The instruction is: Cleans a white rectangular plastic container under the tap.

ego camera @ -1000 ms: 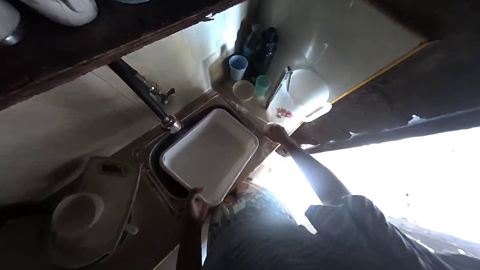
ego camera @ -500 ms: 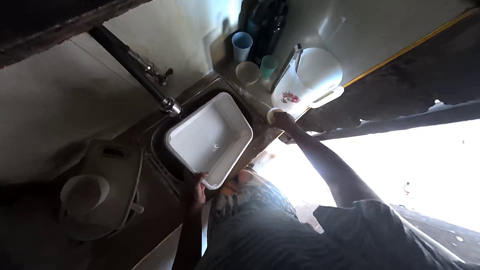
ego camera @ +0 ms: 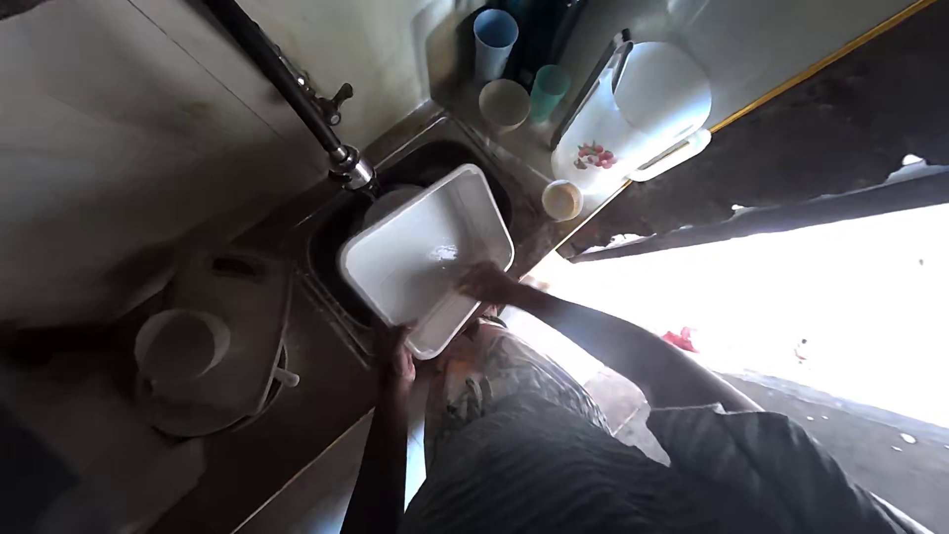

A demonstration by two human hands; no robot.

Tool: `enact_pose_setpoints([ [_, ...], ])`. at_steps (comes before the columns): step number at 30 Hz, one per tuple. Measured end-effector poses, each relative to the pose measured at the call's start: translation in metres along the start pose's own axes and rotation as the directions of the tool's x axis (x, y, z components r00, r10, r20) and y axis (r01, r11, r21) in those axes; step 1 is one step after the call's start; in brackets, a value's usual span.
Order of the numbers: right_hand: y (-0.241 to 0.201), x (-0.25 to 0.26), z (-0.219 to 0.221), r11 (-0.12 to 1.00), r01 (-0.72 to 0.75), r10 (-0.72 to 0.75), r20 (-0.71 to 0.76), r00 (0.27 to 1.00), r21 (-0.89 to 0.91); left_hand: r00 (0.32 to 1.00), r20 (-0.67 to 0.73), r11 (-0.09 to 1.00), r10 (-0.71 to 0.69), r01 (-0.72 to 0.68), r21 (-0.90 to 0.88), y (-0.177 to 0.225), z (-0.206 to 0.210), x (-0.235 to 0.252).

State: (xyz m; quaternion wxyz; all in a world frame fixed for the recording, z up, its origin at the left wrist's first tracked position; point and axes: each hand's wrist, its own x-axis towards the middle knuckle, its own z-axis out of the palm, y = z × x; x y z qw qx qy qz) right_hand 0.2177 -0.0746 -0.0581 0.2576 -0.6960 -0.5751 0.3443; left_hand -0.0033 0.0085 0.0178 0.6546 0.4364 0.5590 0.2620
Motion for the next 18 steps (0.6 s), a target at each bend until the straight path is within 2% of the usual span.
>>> enact_pose_setpoints([
  [2,0.006,0.014,-0.022,0.937,-0.267,0.3,0.131,0.945,-0.223,0.999,-0.042,0.998,-0.003,0.0,-0.069,-0.011,-0.002,-0.003],
  [4,-0.042,0.024,-0.015,0.875,-0.414,0.475,0.279,0.835,-0.252,0.998,-0.059,0.995,0.038,-0.043,-0.089,-0.016,0.002,-0.002],
  [5,-0.073,0.025,-0.007,0.88,-0.396,0.469,0.35,0.811,-0.262,0.996,-0.068,0.995,0.05,-0.056,-0.079,-0.018,0.006,-0.003],
  [7,-0.115,0.02,0.007,0.956,-0.224,0.29,0.481,0.827,-0.191,0.995,-0.082,0.997,0.057,-0.061,-0.048,-0.021,0.01,-0.003],
  [9,-0.109,0.01,0.01,0.996,-0.092,0.078,0.456,0.887,0.008,0.992,-0.092,0.996,0.081,-0.084,-0.027,-0.021,0.011,-0.004],
  [10,-0.094,0.007,0.006,0.993,-0.098,0.065,0.407,0.911,0.061,0.992,-0.098,0.996,0.08,-0.084,-0.033,-0.021,0.012,-0.006],
  [12,-0.05,0.006,0.002,0.981,-0.196,0.192,0.243,0.951,-0.005,0.989,-0.132,0.996,0.063,-0.071,-0.055,-0.022,0.014,-0.012],
  [13,-0.033,0.013,-0.011,0.963,-0.251,0.269,0.266,0.925,-0.103,0.987,-0.154,0.996,0.051,-0.062,-0.071,-0.022,0.015,-0.016],
  [14,-0.029,0.022,-0.028,0.927,-0.3,0.365,0.35,0.863,-0.225,0.983,-0.18,0.995,0.043,-0.058,-0.078,-0.02,0.017,-0.02],
  [15,-0.028,0.027,-0.035,0.901,-0.322,0.417,0.374,0.828,-0.292,0.979,-0.201,0.996,0.042,-0.057,-0.071,-0.018,0.021,-0.022],
  [17,-0.047,0.015,-0.017,0.924,-0.321,0.373,0.311,0.874,-0.207,0.972,-0.231,0.997,0.04,-0.054,-0.052,-0.015,0.029,-0.026],
  [18,-0.069,0.013,-0.012,0.948,-0.27,0.314,0.364,0.877,-0.168,0.968,-0.246,0.998,0.048,-0.059,-0.038,-0.014,0.031,-0.026],
])
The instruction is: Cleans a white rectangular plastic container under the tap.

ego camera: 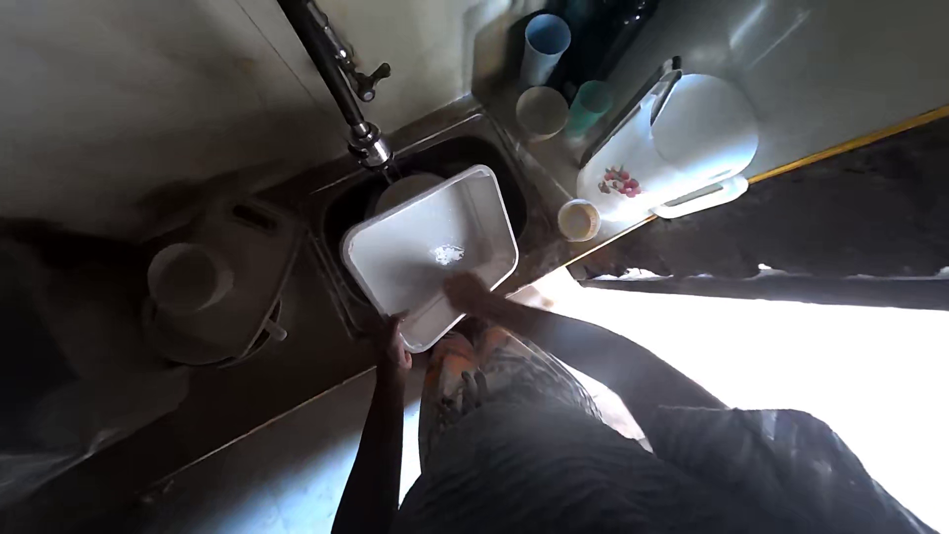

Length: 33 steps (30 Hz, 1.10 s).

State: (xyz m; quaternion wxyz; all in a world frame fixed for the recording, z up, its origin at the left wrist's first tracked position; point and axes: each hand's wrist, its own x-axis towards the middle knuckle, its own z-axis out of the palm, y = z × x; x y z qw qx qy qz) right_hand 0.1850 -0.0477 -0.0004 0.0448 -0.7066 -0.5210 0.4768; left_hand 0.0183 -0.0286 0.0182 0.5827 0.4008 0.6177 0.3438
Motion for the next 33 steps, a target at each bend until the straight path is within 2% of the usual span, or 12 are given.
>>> enact_pose_setpoints([
  [3,-0.026,-0.008,0.013,0.942,0.312,-0.321,0.071,0.944,0.122,0.998,-0.053,0.998,-0.028,0.032,0.059,0.009,0.002,0.002],
  [6,0.016,-0.007,0.002,0.851,0.5,-0.507,0.005,0.862,0.162,0.998,-0.063,0.997,0.02,-0.015,0.079,0.01,-0.011,0.005],
  [10,0.102,0.001,-0.028,0.851,0.48,-0.466,0.111,0.878,-0.214,0.996,-0.084,0.987,0.005,0.009,0.163,0.038,-0.024,0.011],
  [12,0.117,0.006,-0.02,0.801,0.492,-0.506,0.056,0.861,-0.342,0.997,-0.073,0.984,-0.019,0.032,0.178,0.047,-0.021,0.01],
  [14,0.101,0.01,-0.012,0.79,0.499,-0.554,-0.063,0.83,-0.356,0.997,-0.08,0.998,-0.003,0.008,0.057,0.045,-0.013,0.006],
  [17,0.045,-0.002,-0.004,0.843,0.491,-0.506,-0.017,0.862,-0.219,0.994,-0.019,0.977,-0.105,0.099,-0.189,0.027,0.014,-0.01],
  [19,0.008,-0.019,0.004,0.872,0.48,-0.479,0.034,0.877,-0.098,0.982,0.06,0.969,-0.18,0.187,-0.159,0.007,0.026,-0.02],
  [23,-0.017,-0.025,0.016,0.876,0.483,-0.482,0.056,0.874,-0.006,0.992,0.032,0.961,-0.121,0.125,-0.248,-0.017,0.041,-0.027],
  [26,0.001,-0.025,0.009,0.768,0.625,-0.587,0.234,0.775,-0.141,0.979,-0.158,0.949,-0.132,0.079,-0.306,-0.012,0.043,-0.038],
  [29,0.036,-0.008,-0.004,0.536,0.766,-0.691,0.338,0.639,-0.354,0.938,-0.296,0.948,-0.18,0.086,-0.305,-0.013,0.037,-0.05],
  [31,0.048,0.012,-0.014,0.465,0.731,-0.717,0.272,0.642,-0.498,0.92,-0.341,0.945,-0.195,0.083,-0.317,-0.017,0.04,-0.054],
  [33,0.038,0.025,-0.016,0.515,0.628,-0.657,0.202,0.726,-0.583,0.916,-0.348,0.942,-0.198,0.079,-0.326,-0.019,0.043,-0.052],
])
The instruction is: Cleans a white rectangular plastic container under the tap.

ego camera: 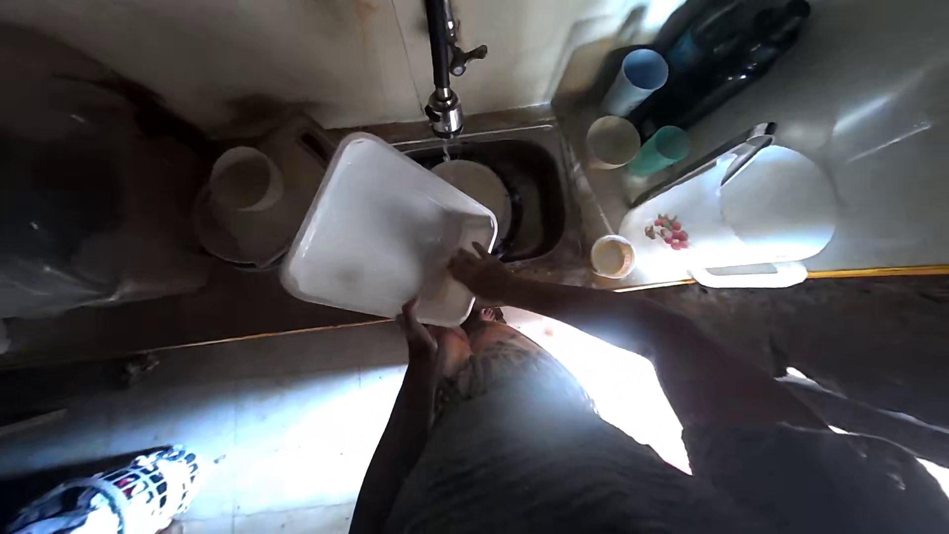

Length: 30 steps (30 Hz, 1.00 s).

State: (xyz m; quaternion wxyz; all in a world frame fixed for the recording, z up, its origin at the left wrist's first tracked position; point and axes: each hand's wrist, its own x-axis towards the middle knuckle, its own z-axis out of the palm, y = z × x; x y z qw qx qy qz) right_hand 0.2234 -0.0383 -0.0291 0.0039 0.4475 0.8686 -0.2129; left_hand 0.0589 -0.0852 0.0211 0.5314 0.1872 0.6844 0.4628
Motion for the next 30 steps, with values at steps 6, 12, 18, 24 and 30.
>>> enact_pose_setpoints([
  [6,-0.052,0.03,-0.019,0.958,0.059,-0.131,0.245,0.96,0.282,0.998,-0.003,0.988,0.057,-0.056,0.146,0.015,-0.009,0.031],
  [12,0.012,0.054,-0.049,0.974,-0.193,0.179,0.118,0.977,0.121,0.996,-0.012,0.99,0.09,-0.089,0.109,0.022,-0.005,0.03],
  [18,-0.057,0.058,-0.051,0.88,-0.422,0.369,0.249,0.896,0.216,0.995,0.016,0.987,0.096,-0.097,0.131,0.023,0.0,0.041],
  [24,-0.073,0.068,-0.022,0.635,-0.245,0.278,0.079,0.957,0.733,1.0,0.015,1.0,-0.02,0.02,-0.016,0.033,0.0,0.038],
  [30,-0.1,0.048,-0.07,0.49,-0.046,0.219,-0.072,0.973,0.871,0.98,0.141,0.988,0.14,-0.128,-0.088,0.033,-0.014,0.063],
])
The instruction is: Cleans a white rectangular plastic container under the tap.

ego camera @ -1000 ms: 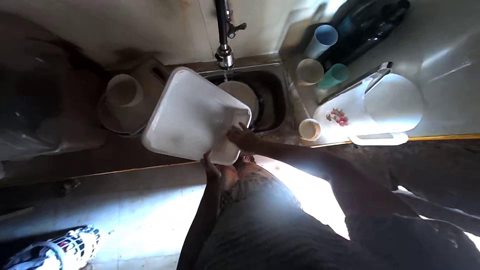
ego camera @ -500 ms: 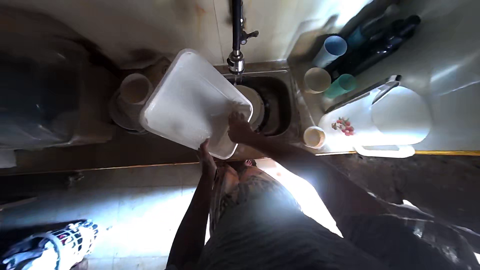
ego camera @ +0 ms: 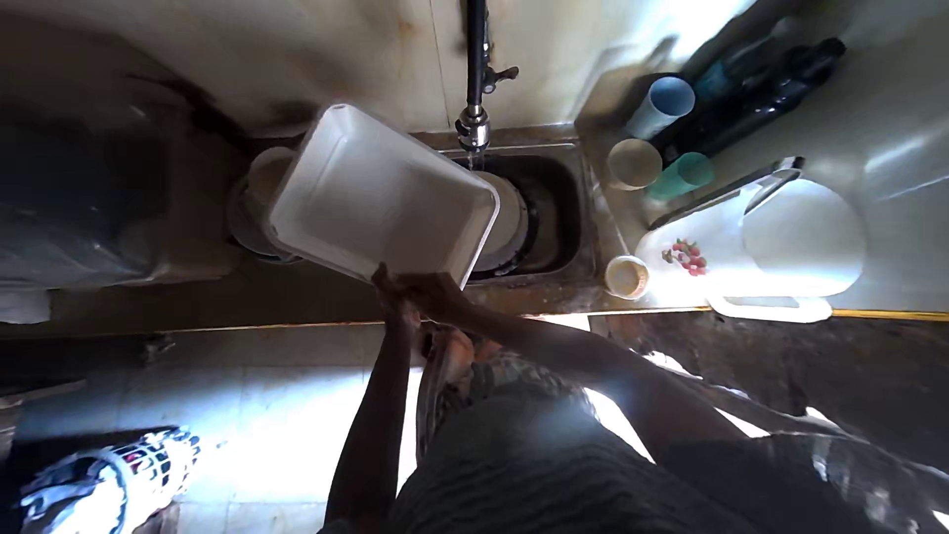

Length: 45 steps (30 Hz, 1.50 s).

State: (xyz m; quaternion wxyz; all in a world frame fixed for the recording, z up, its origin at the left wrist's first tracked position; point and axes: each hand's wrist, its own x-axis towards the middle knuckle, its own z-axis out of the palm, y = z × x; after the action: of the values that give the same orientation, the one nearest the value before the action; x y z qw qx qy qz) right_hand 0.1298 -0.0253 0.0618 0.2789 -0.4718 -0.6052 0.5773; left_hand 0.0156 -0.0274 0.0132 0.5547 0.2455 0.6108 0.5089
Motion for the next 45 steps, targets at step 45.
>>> enact_pose_setpoints([
  [45,0.062,0.013,-0.055,0.814,0.218,-0.018,0.353,0.936,-0.539,0.997,-0.082,0.928,-0.004,0.034,0.372,0.045,0.006,-0.004],
])
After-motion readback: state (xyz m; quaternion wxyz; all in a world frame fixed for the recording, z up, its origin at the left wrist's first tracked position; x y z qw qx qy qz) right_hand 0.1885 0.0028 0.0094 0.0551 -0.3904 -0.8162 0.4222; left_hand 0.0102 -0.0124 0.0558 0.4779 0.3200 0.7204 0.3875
